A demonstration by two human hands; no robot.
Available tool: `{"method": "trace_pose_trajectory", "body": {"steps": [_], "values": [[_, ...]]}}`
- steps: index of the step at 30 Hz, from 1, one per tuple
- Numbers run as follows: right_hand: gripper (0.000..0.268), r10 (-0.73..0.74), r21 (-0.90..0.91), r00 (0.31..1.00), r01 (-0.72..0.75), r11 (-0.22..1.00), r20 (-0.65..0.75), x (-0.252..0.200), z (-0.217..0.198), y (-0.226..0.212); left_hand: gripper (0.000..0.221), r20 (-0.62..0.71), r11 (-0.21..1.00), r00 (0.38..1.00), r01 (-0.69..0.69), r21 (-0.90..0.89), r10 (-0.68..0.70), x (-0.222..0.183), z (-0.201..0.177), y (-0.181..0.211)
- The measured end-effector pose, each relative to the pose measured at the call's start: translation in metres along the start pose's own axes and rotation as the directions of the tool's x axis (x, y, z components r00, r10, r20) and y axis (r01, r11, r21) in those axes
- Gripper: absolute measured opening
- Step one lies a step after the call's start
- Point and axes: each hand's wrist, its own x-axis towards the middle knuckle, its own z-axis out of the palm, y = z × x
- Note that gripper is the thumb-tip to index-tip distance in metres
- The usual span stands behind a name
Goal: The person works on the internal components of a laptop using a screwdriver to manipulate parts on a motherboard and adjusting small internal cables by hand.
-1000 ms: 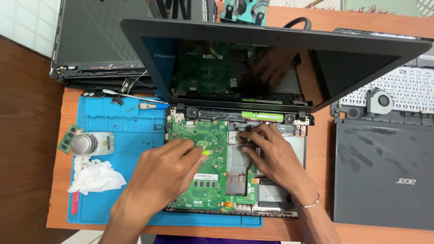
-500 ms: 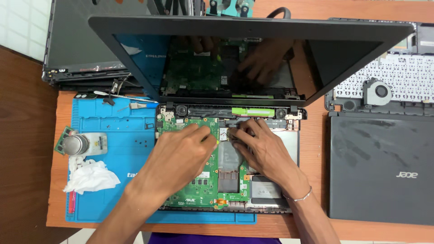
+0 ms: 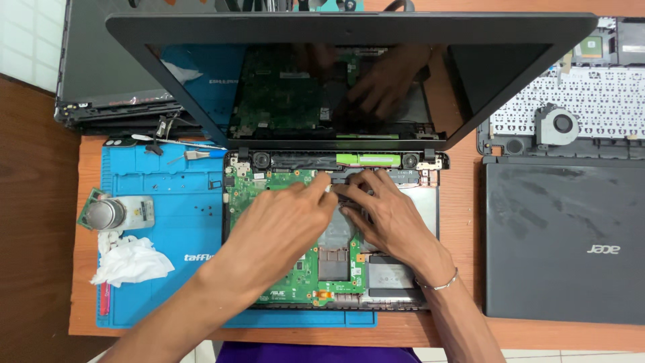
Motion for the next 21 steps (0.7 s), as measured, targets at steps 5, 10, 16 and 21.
{"method": "trace_pose_trajectory", "body": {"steps": [5,10,16,21], "values": [[0.033,-0.013,-0.029,1.0,0.013,1.0,0.006,-0.003,0.002,0.005,0.015,0.151,0.996,0.988,0.023,0.086,-0.036,0.01,-0.004,0.009],[0.032,-0.009,-0.033,1.0,0.009,0.999,0.008,-0.002,0.006,0.009,0.012,0.161,0.992,0.987,-0.007,0.124,-0.014,0.016,-0.008,0.008],[0.035,-0.039,-0.057,0.999,0.039,0.998,-0.005,-0.003,0.007,0.013,0.018,0.059,0.981,0.998,-0.045,0.188,0.034,0.018,-0.004,0.015],[0.038,0.051,-0.009,0.998,-0.051,0.999,0.039,-0.006,0.01,0.015,0.011,0.204,0.964,0.973,0.058,0.259,-0.113,0.025,0.0,0.025]]}}
